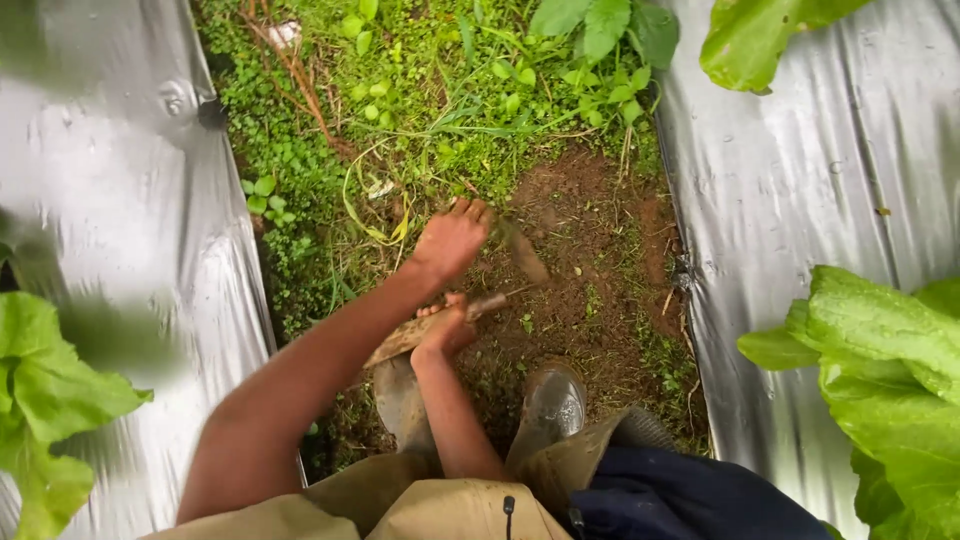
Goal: The person walks between rows of lettuce plants and uses a hand hoe to remove weeds from the soil path between the plastic mulch beds. The person repeatedly strikes the ground with the hoe and pulls out weeds by hand.
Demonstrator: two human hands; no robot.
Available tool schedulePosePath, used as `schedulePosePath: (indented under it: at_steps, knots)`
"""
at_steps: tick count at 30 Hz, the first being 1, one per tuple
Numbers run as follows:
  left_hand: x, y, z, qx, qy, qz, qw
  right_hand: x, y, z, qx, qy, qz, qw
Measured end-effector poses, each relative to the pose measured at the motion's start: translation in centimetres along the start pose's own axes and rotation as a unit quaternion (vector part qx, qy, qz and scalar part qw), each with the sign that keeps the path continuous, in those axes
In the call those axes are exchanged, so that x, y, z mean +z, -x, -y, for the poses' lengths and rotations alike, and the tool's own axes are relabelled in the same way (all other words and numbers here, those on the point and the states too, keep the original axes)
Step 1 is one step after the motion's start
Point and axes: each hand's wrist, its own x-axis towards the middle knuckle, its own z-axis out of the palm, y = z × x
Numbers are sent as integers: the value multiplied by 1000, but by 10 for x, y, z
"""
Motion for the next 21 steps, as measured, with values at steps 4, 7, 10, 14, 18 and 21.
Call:
schedulePosePath:
  at_steps: [4,7,10,14,18,21]
  knots:
    - [7,-1,-13,-1,31,-105,994,3,-10,5,-1,43,-31,999]
    - [48,-6,-11,-13,53,-146,988,0,-19,4,-31,35,-37,998]
    - [83,-24,-9,-66,161,-149,973,-1,8,3,-43,71,-15,996]
    - [70,-17,-3,-138,426,-118,886,-1,-7,-15,-30,36,-37,998]
    - [53,-19,-6,-169,470,-109,860,4,10,-13,-61,3,4,998]
    - [88,-34,3,-207,393,-43,895,2,21,-20,-49,114,0,992]
